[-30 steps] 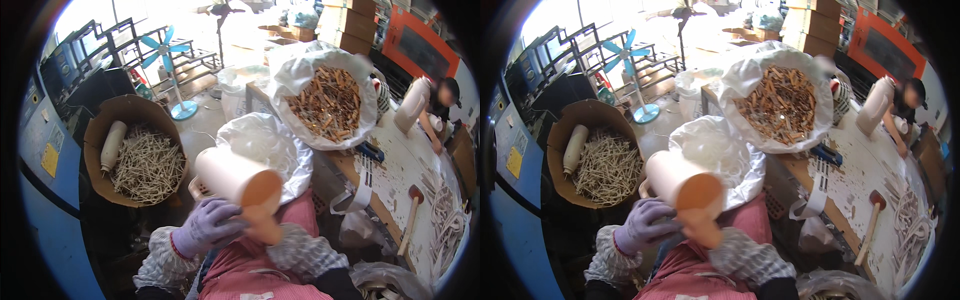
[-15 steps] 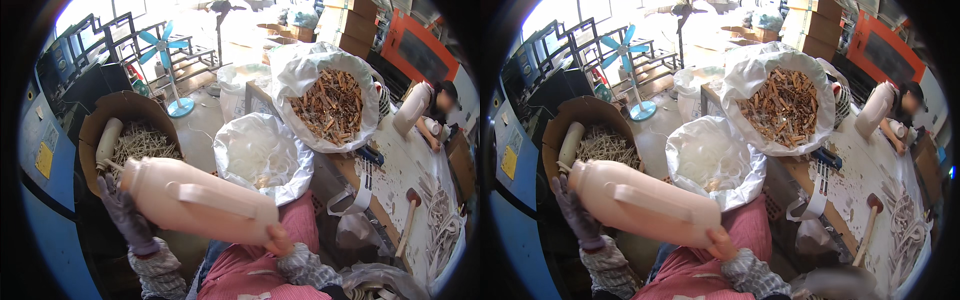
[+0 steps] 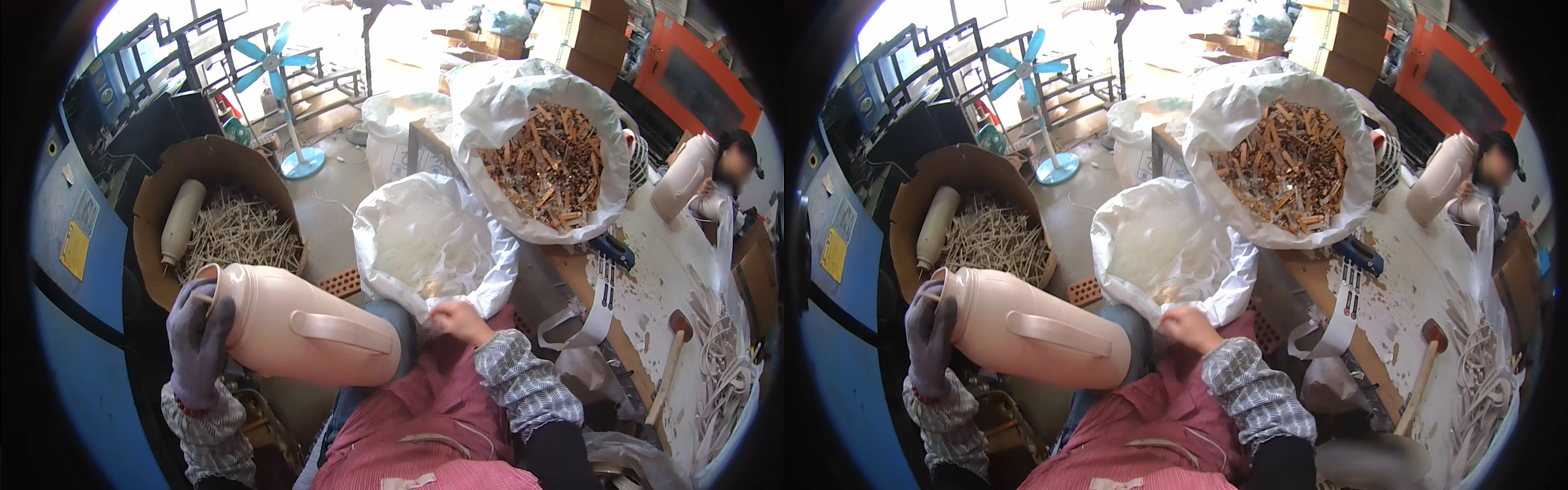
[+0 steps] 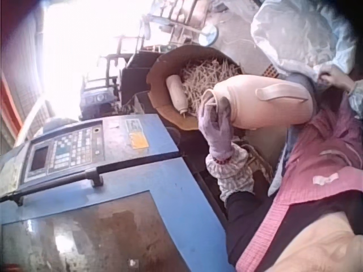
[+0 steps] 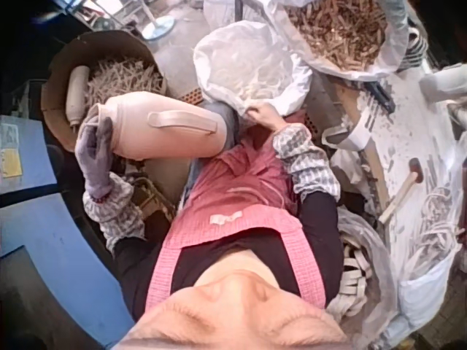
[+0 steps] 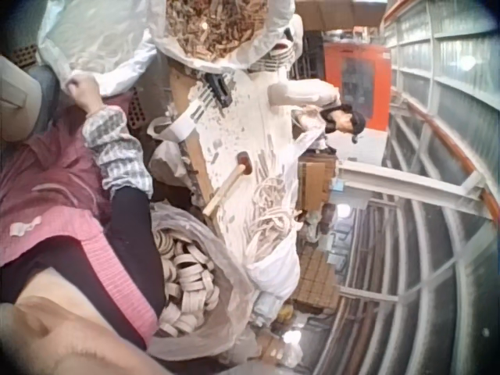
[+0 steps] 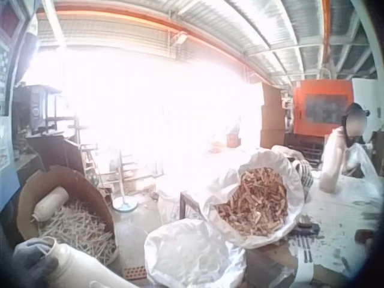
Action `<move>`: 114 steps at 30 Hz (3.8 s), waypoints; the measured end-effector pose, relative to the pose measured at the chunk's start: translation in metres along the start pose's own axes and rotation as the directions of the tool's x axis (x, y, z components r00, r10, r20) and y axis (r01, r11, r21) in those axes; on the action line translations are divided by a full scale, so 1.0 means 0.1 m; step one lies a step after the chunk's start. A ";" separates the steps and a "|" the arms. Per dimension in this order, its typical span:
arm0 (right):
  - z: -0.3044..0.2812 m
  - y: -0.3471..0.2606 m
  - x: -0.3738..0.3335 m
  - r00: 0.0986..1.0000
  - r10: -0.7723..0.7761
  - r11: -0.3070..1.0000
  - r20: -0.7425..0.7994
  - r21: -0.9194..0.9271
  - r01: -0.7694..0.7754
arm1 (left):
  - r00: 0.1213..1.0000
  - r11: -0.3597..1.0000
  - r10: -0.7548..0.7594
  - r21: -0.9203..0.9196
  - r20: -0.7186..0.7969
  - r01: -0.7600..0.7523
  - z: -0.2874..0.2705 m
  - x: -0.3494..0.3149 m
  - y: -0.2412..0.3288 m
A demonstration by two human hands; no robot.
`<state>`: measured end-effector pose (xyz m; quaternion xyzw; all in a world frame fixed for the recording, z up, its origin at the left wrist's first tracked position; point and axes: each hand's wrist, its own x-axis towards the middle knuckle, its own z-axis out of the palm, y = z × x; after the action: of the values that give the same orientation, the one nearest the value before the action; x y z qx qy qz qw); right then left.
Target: The person sits on the floor and assembles cylindrical containers by attaching handles and applying adhesive tape to the body. The person repeatedly picks up containers, attaches handles, and wraps tape around the containers.
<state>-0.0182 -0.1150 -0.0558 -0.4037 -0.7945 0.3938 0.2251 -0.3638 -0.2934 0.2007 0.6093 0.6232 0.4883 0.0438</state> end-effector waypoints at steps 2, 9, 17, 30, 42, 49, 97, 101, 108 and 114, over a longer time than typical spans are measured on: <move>0.33 0.02 -0.20 0.931 -0.095 0.984 0.353 -0.107 0.141 | 0.999 0.998 -0.047 0.051 0.004 0.047 -0.03 -0.01 -0.02; 1.01 -0.07 -0.83 0.933 0.117 0.934 0.340 -0.357 0.013 | 0.994 0.992 -0.032 0.122 0.105 0.019 -0.27 0.43 0.12; 0.97 -1.89 0.45 0.644 -0.717 0.669 -0.266 -0.008 0.743 | 0.598 0.364 0.800 0.750 0.052 -0.552 -0.92 1.40 0.19; -0.20 0.40 0.38 0.928 0.149 0.745 -0.342 -0.578 -0.333 | 0.568 0.561 0.811 0.089 0.140 -0.823 -0.23 0.77 0.64; -0.53 0.43 0.51 0.966 0.071 0.970 -0.249 -0.208 -0.125 | 0.994 0.860 0.003 -0.507 0.113 0.055 0.62 0.45 0.46; -0.39 0.62 0.47 0.959 0.259 0.907 -0.116 -0.311 -0.283 | 0.881 0.819 0.472 -0.380 0.018 -0.431 0.79 0.52 0.77; -1.48 -2.56 -1.17 0.811 -0.556 0.712 -0.181 -0.607 0.353 | 0.599 0.642 0.762 -0.406 0.247 -0.650 1.65 0.30 1.52; -1.49 -2.42 -1.32 0.862 -0.481 0.712 -0.161 -0.646 0.276 | 0.486 0.603 0.795 -0.383 0.365 -0.699 1.68 0.25 1.60; -1.72 -2.22 -1.74 0.920 -0.347 0.901 0.182 -0.209 0.381 | 0.064 0.415 0.821 -0.517 0.567 -0.748 1.68 0.34 1.79; -2.64 -0.78 -1.79 0.718 -0.173 0.912 -0.674 -0.385 -0.141 | 0.237 0.345 0.921 -0.365 0.308 -0.865 1.34 0.66 1.90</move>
<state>0.2263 -0.1723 0.1554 -0.5524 -0.7189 0.0355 0.4205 -0.1569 -0.2078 0.2923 0.9469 0.1026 0.2989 -0.0586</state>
